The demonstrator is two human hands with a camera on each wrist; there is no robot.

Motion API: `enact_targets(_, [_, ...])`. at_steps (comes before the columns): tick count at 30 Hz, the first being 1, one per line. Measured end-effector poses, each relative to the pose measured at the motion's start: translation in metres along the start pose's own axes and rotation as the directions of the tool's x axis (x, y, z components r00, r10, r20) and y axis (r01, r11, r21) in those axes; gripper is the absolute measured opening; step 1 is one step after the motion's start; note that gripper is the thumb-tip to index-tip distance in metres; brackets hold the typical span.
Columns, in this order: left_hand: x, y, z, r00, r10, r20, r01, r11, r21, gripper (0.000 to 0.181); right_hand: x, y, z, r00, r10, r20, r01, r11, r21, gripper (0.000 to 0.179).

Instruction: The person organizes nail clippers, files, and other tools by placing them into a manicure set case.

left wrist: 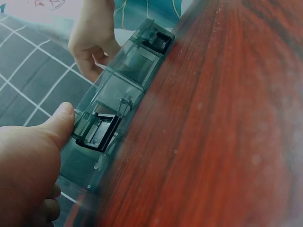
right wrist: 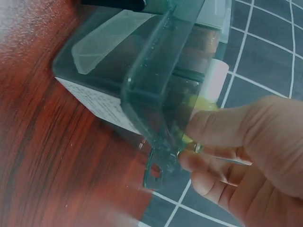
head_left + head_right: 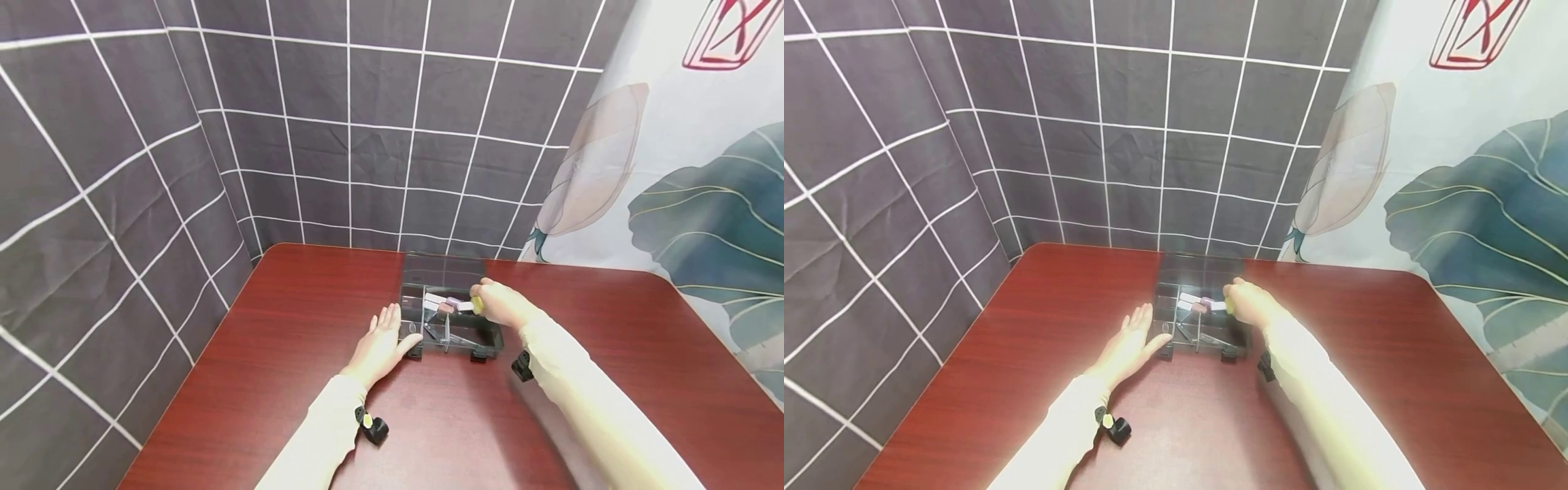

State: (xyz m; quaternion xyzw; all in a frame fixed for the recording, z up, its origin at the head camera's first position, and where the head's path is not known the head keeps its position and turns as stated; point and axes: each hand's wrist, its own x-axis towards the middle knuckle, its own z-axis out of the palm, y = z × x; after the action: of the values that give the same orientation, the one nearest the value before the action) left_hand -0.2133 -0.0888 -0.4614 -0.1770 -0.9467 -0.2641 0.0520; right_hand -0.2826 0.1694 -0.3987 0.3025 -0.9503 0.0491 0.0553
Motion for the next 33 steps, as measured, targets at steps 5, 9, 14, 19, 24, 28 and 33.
enact_targets(5, [0.0,-0.001,0.001,1.0,0.007,-0.007,-0.007,1.0,0.003,0.082,0.001,0.001,0.004,0.999,0.028,0.041,-0.028,1.0,-0.009,0.021])
enact_targets(9, [0.001,-0.001,0.003,1.0,0.009,-0.004,-0.009,1.0,0.01,0.082,-0.006,0.007,0.01,0.998,0.067,0.008,-0.067,0.992,0.109,0.026])
enact_targets(14, [0.001,-0.002,0.003,1.0,0.0,0.001,0.0,1.0,0.01,0.083,-0.015,0.013,0.017,0.984,0.159,-0.083,-0.123,0.935,0.333,0.031])
enact_targets(19, [0.001,-0.002,0.004,1.0,-0.008,0.001,0.008,1.0,0.005,0.083,-0.025,0.015,0.023,0.946,0.275,-0.17,-0.177,0.88,0.441,0.03])
enact_targets(24, [0.0,0.0,0.004,0.999,-0.029,0.028,0.031,0.997,-0.066,0.083,-0.032,0.016,0.03,0.895,0.375,-0.241,-0.219,0.841,0.494,0.028])
enact_targets(28, [0.001,0.002,-0.001,0.994,-0.081,0.078,0.094,0.978,-0.185,0.085,-0.033,0.019,0.035,0.861,0.448,-0.24,-0.268,0.802,0.534,0.032])
enact_targets(33, [0.02,0.0,-0.014,0.98,-0.174,0.094,0.197,0.904,-0.38,0.09,-0.027,0.025,0.035,0.845,0.523,-0.111,-0.34,0.685,0.644,0.043])
